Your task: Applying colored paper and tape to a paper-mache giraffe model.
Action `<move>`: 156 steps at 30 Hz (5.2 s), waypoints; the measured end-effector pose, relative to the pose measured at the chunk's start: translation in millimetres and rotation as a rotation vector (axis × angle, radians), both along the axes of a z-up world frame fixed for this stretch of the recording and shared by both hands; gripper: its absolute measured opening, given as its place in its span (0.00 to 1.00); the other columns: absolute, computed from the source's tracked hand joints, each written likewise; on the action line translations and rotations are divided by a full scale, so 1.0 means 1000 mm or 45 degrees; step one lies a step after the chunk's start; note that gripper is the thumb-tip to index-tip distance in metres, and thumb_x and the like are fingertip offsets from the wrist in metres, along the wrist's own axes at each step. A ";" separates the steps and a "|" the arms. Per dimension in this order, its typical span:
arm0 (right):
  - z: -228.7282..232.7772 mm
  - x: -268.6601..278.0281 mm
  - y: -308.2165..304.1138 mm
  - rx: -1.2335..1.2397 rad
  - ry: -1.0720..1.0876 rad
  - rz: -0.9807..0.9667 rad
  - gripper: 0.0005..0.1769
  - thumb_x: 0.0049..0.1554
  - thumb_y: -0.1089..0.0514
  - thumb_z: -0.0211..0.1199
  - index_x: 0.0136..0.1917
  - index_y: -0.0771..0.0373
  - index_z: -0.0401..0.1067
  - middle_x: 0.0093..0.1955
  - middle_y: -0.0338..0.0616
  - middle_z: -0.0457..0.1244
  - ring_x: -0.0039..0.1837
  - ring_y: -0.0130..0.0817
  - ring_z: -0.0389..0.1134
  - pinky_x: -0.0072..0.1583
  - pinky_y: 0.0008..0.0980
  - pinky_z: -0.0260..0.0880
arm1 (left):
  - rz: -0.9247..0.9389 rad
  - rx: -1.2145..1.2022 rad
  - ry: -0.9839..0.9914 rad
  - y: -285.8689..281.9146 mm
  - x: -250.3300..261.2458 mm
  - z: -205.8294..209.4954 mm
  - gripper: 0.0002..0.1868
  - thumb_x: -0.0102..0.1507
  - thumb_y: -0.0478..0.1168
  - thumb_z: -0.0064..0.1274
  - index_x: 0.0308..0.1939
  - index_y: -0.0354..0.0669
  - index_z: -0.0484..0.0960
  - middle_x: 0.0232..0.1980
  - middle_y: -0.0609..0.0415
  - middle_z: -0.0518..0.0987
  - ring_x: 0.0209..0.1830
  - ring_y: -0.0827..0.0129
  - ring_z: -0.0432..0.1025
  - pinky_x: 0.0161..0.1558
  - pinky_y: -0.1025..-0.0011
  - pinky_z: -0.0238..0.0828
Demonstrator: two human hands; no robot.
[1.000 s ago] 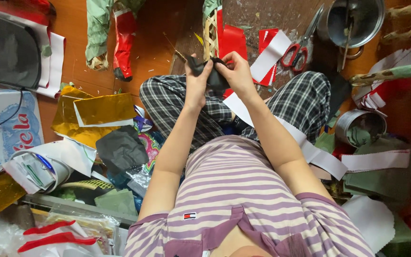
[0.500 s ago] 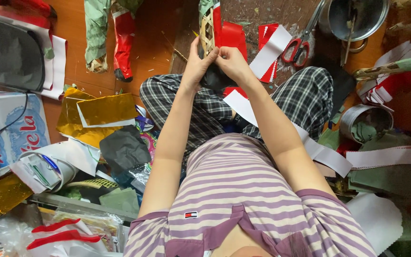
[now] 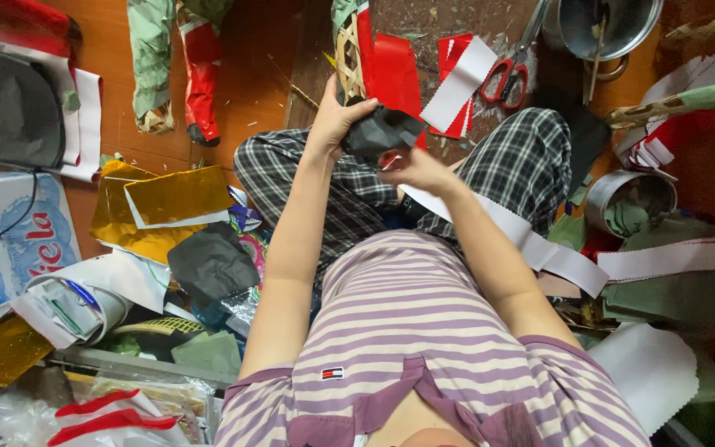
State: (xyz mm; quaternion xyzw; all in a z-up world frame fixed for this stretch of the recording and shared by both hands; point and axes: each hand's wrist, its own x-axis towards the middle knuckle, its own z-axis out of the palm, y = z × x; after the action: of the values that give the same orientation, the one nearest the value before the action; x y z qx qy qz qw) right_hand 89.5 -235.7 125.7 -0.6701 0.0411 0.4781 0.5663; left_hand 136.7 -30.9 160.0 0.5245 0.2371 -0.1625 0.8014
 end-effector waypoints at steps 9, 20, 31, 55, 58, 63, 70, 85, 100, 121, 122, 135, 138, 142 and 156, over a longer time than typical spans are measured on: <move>0.034 0.031 0.046 0.589 0.324 -0.992 0.04 0.57 0.68 0.64 0.43 0.69 0.69 0.28 0.39 0.59 0.26 0.22 0.55 0.28 0.19 0.52 | -0.045 0.030 -0.056 0.001 -0.001 -0.006 0.37 0.56 0.36 0.64 0.67 0.34 0.66 0.57 0.39 0.79 0.52 0.60 0.76 0.52 0.70 0.75; 0.052 0.049 0.040 0.380 -0.114 -0.693 0.11 0.61 0.70 0.59 0.57 0.75 0.72 0.41 0.48 0.68 0.38 0.29 0.70 0.41 0.23 0.77 | -0.212 -0.134 0.013 0.004 -0.004 0.022 0.57 0.49 0.64 0.64 0.68 0.31 0.55 0.38 0.46 0.75 0.23 0.75 0.73 0.22 0.79 0.75; 0.053 0.058 0.060 0.037 -0.859 -0.482 0.13 0.52 0.73 0.60 0.50 0.67 0.77 0.43 0.41 0.70 0.41 0.25 0.67 0.44 0.22 0.69 | -0.206 -0.085 -0.077 0.010 -0.005 -0.009 0.48 0.55 0.50 0.68 0.71 0.35 0.59 0.60 0.39 0.75 0.54 0.60 0.75 0.51 0.71 0.77; -0.029 0.003 -0.034 -0.902 -0.515 0.539 0.24 0.56 0.36 0.65 0.47 0.59 0.74 0.38 0.39 0.68 0.44 0.37 0.68 0.55 0.46 0.61 | 0.061 -0.099 0.162 -0.006 -0.002 0.008 0.28 0.58 0.28 0.53 0.62 0.33 0.67 0.32 0.46 0.77 0.19 0.70 0.69 0.19 0.76 0.65; -0.076 -0.036 -0.060 -1.142 -0.648 0.882 0.23 0.50 0.38 0.73 0.49 0.53 0.73 0.42 0.39 0.71 0.53 0.42 0.73 0.64 0.54 0.60 | 0.090 -0.003 0.173 -0.005 -0.005 -0.041 0.37 0.55 0.31 0.64 0.67 0.36 0.66 0.43 0.42 0.73 0.30 0.63 0.71 0.23 0.69 0.75; -0.124 -0.054 -0.073 -1.010 -0.709 0.305 0.15 0.53 0.52 0.72 0.52 0.53 0.75 0.44 0.54 0.71 0.54 0.57 0.74 0.55 0.52 0.72 | 0.094 0.087 0.235 -0.002 -0.006 -0.067 0.59 0.51 0.36 0.76 0.78 0.42 0.53 0.64 0.32 0.63 0.47 0.52 0.72 0.33 0.60 0.85; -0.084 -0.033 -0.073 -0.909 -0.868 0.365 0.12 0.62 0.56 0.52 0.58 0.56 0.70 0.45 0.60 0.70 0.54 0.57 0.74 0.55 0.53 0.73 | 0.059 0.093 0.108 0.009 -0.008 -0.078 0.34 0.54 0.31 0.68 0.63 0.46 0.71 0.46 0.43 0.73 0.20 0.60 0.73 0.20 0.67 0.79; -0.020 0.212 -0.223 -1.705 -1.417 -0.392 0.05 0.51 0.73 0.62 0.43 0.74 0.74 0.50 0.58 0.58 0.46 0.47 0.62 0.51 0.43 0.70 | -0.018 0.056 0.177 -0.001 -0.012 -0.002 0.25 0.58 0.28 0.55 0.59 0.36 0.69 0.34 0.46 0.76 0.19 0.69 0.69 0.19 0.75 0.66; -0.061 0.233 -0.219 -0.812 -0.344 -0.692 0.21 0.61 0.47 0.53 0.56 0.63 0.76 0.49 0.42 0.69 0.47 0.33 0.67 0.50 0.31 0.68 | -0.040 0.040 0.190 0.002 -0.012 -0.014 0.32 0.58 0.29 0.57 0.66 0.34 0.66 0.55 0.40 0.78 0.44 0.62 0.76 0.40 0.72 0.75; 0.011 0.022 0.080 0.109 -1.587 -0.280 0.34 0.64 0.70 0.52 0.82 0.56 0.57 0.85 0.50 0.45 0.85 0.55 0.41 0.82 0.51 0.41 | 0.102 0.071 -0.132 -0.008 -0.010 -0.059 0.21 0.65 0.51 0.58 0.55 0.43 0.77 0.45 0.46 0.80 0.41 0.65 0.75 0.45 0.63 0.78; 0.013 0.026 0.081 0.149 -1.479 -0.318 0.36 0.64 0.73 0.48 0.83 0.55 0.55 0.85 0.51 0.44 0.85 0.55 0.40 0.82 0.52 0.39 | 0.086 0.030 -0.141 -0.010 -0.008 -0.048 0.19 0.67 0.54 0.53 0.52 0.44 0.79 0.42 0.49 0.81 0.39 0.67 0.76 0.43 0.65 0.78; 0.002 0.038 0.072 0.126 -1.542 -0.123 0.27 0.71 0.54 0.48 0.82 0.50 0.56 0.86 0.46 0.42 0.86 0.52 0.38 0.83 0.51 0.38 | -0.306 0.693 -0.522 0.021 0.001 -0.037 0.19 0.69 0.43 0.37 0.44 0.42 0.86 0.45 0.43 0.85 0.50 0.55 0.76 0.55 0.54 0.71; 0.001 0.042 0.065 0.127 -1.639 -0.037 0.29 0.70 0.47 0.49 0.82 0.50 0.59 0.87 0.48 0.39 0.86 0.53 0.35 0.82 0.52 0.36 | -0.041 0.316 0.131 0.026 -0.009 -0.025 0.56 0.61 0.82 0.21 0.71 0.39 0.68 0.38 0.44 0.80 0.23 0.67 0.77 0.22 0.77 0.77; -0.005 0.046 0.058 0.070 -1.751 0.119 0.33 0.67 0.35 0.48 0.79 0.50 0.63 0.86 0.50 0.41 0.86 0.53 0.36 0.82 0.50 0.36 | 0.207 0.243 -0.135 0.024 -0.030 -0.029 0.33 0.66 0.69 0.44 0.44 0.41 0.81 0.37 0.54 0.77 0.32 0.68 0.77 0.32 0.74 0.79; 0.014 -0.009 0.017 0.265 0.201 -0.688 0.39 0.66 0.30 0.39 0.46 0.66 0.74 0.31 0.46 0.63 0.24 0.27 0.57 0.21 0.24 0.43 | 0.243 0.037 -0.105 0.032 -0.046 -0.025 0.11 0.65 0.43 0.64 0.38 0.39 0.81 0.35 0.55 0.82 0.34 0.71 0.82 0.37 0.69 0.84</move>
State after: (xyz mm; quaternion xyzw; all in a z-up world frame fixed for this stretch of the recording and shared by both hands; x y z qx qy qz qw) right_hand 80.6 -219.2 139.4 -0.5338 0.2127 0.3623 0.7338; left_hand 91.0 1.2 134.9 0.5175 0.2551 -0.0602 0.8146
